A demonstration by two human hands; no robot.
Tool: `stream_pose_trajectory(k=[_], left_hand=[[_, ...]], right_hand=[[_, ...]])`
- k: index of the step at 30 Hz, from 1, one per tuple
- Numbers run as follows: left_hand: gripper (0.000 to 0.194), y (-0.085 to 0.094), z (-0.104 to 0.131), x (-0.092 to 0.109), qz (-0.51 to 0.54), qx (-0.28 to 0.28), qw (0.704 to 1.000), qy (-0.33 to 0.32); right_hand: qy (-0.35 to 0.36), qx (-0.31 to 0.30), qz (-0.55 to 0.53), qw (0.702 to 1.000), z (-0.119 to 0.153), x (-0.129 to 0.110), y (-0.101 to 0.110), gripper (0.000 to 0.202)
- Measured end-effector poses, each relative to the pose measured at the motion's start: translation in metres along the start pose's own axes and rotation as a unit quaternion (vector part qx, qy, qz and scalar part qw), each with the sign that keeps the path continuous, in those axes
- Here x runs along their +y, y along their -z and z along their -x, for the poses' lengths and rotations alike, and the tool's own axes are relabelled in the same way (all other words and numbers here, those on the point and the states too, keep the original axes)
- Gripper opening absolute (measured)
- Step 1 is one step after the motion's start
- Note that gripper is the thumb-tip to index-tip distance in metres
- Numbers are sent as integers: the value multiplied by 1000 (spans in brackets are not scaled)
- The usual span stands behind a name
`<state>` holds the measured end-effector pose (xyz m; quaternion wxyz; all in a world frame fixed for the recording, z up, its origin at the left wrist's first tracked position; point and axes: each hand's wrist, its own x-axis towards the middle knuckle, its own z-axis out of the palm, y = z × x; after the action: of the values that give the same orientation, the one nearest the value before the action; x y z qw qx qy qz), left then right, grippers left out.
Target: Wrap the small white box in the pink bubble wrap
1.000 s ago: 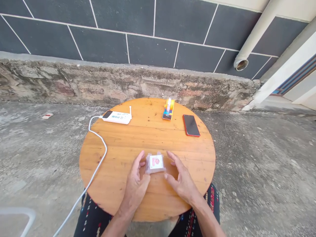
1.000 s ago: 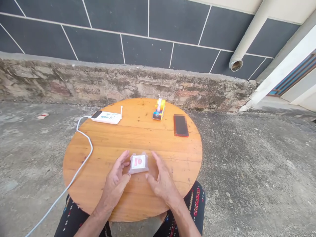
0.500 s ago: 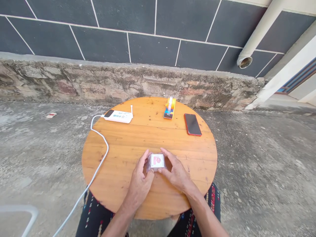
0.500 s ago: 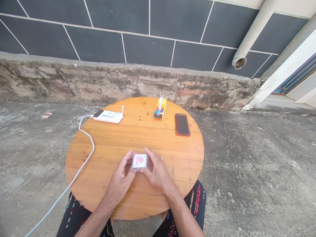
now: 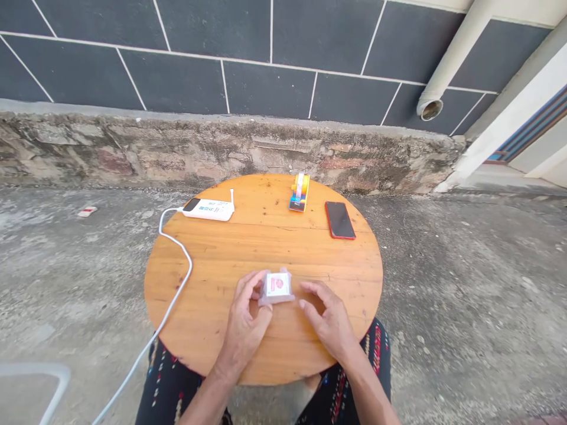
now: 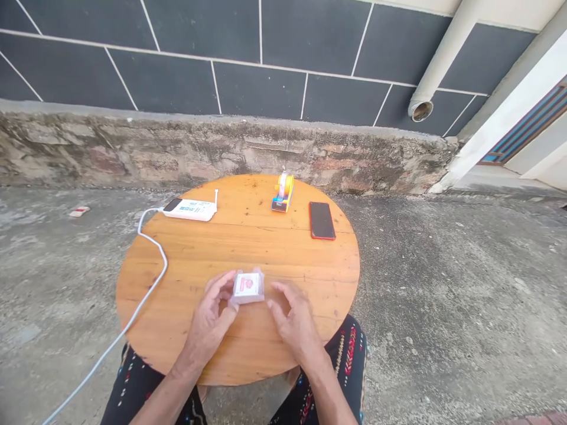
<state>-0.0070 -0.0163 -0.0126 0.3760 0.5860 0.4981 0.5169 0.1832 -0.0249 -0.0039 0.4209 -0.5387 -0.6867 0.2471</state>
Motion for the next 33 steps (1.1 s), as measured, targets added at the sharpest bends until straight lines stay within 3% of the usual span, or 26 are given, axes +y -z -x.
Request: stream_pose_trajectory(k=[4,8,18,23,29,33], left_hand=[[62,-7,0,0,-108,-7,993,-40],[57,-10,-2,-5,-149,-12,988,-36],[52,-11,-2,-3,-146,-6,989,4],[54,-10,-2,-2,-137,-1,991,-8],[54,-12,-3,-5,-152,2,988,-7],[60,-8,1,-3,-169,-17,985,-28]], right_hand=[[47,13,74,996,5,-6,-7,18],[57,22,117,991,6,-10,-15,12],[49,21,121,991,7,-17,-24,14],[43,39,84,995,10,-16,-21,15],[31,33,127,991,5,-20,-24,17],[32,29,83,996,10,-17,-18,13]])
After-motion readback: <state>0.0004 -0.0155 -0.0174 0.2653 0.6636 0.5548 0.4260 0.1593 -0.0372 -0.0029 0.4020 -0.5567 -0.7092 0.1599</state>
